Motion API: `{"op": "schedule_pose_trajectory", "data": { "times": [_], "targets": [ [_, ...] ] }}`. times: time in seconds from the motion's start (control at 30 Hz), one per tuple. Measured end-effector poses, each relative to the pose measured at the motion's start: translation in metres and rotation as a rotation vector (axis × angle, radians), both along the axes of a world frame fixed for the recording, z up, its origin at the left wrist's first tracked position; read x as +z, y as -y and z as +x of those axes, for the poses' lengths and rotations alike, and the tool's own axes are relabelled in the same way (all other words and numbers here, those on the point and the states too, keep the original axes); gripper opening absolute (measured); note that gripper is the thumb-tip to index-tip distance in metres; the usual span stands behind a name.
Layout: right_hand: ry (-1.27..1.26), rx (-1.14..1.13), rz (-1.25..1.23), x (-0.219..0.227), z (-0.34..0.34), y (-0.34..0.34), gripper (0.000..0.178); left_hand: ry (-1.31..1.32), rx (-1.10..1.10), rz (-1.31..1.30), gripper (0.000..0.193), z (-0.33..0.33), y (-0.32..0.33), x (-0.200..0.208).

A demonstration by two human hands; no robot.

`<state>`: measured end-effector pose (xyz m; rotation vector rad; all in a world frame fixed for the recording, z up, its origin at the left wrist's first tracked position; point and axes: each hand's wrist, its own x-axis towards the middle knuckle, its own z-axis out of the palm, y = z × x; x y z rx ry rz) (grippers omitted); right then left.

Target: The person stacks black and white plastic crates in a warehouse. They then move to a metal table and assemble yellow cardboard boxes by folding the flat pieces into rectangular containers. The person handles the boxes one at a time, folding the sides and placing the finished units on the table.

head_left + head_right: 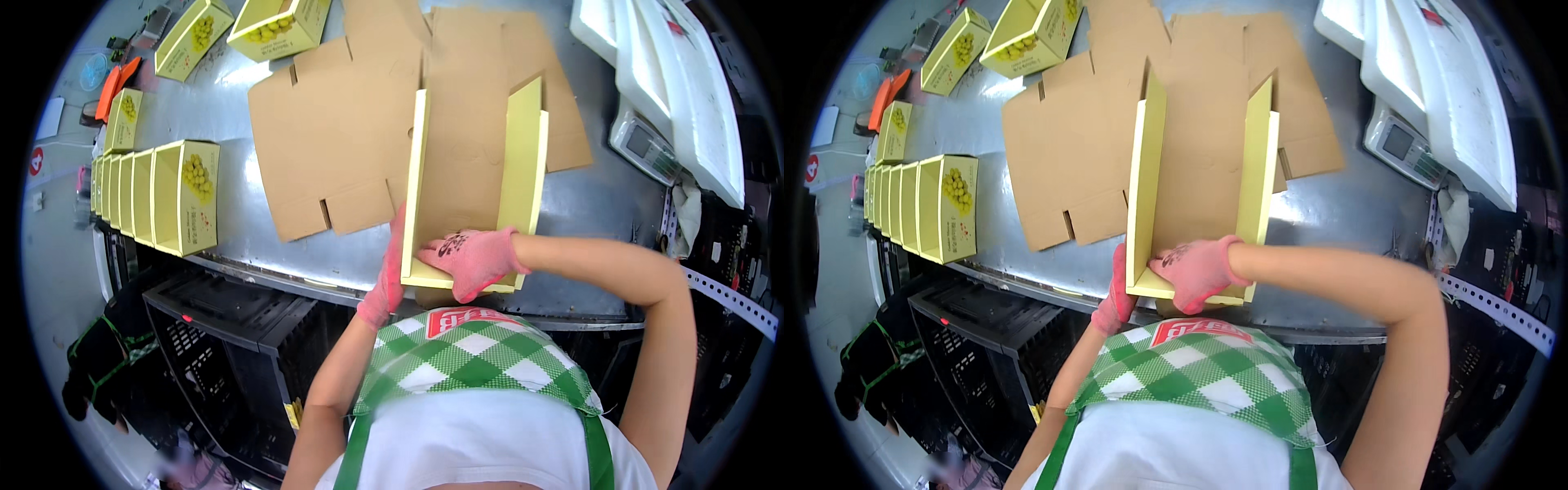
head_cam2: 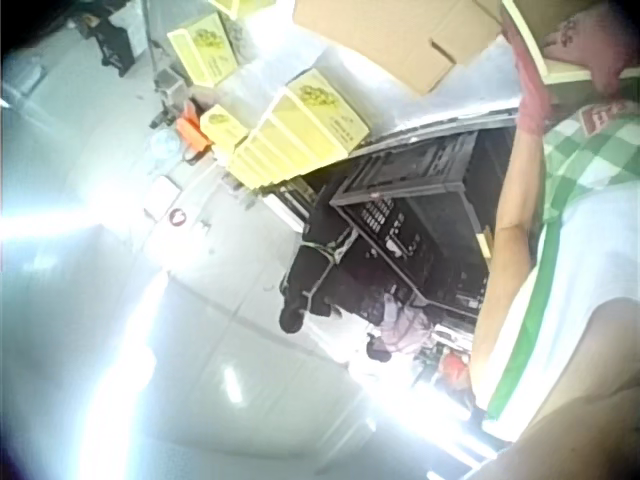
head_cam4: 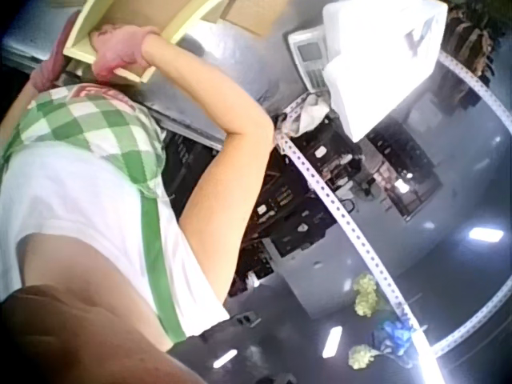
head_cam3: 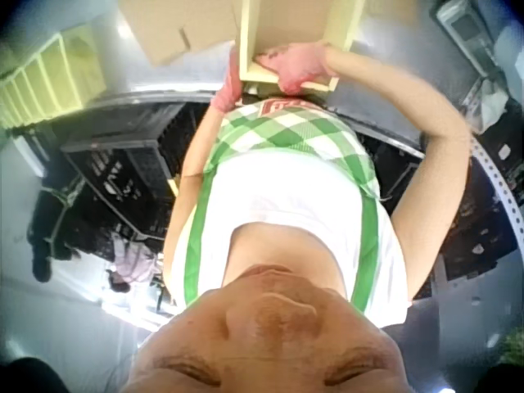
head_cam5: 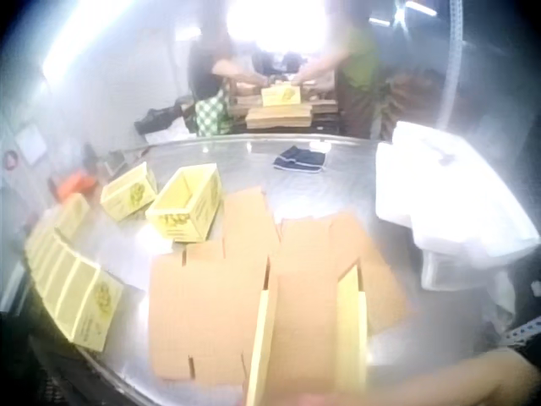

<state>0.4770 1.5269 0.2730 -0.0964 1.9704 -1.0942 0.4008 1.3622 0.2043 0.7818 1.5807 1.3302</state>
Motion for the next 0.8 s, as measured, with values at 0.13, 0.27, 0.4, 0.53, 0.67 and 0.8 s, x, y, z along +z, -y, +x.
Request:
{"op": "schedule_pose_trajectory", "data": {
  "times": [0.13, 0.27, 0.4, 0.53, 0.67, 0.8],
  "targets": [
    [-0.471, -0.19, 0.294, 0.021, 0.041, 0.009, 0.054, -0.391, 0.087, 0.051, 0.057, -0.001, 0.003, 0.002],
    [-0.825, -0.897, 0.182, 0.028, 0.097, -0.005, 0.056, -0.784, -0.018, 0.215, 0.061, -0.006, -0.006, 0.074],
    [-0.588, -1.672, -0.178, -0.03, 0.108, 0.003, 0.059, -1.031, -0.583, -0.002, 0.051, 0.01, -0.034, 0.096],
    [-0.591, -1.478, -0.127, -0.085, 0.115, 0.021, 0.058, -1.084, -0.945, -0.402, 0.038, 0.022, -0.057, 0.086],
    [-0.645, -1.466, -0.222, -0.1, 0.104, 0.035, 0.06, -1.028, -1.088, -0.393, 0.035, 0.017, -0.063, 0.072],
    [-0.66, -1.524, -0.371, -0.094, 0.082, 0.029, 0.051, -0.964, -1.103, -0.321, 0.036, 0.013, -0.063, 0.069]
  ]
}}
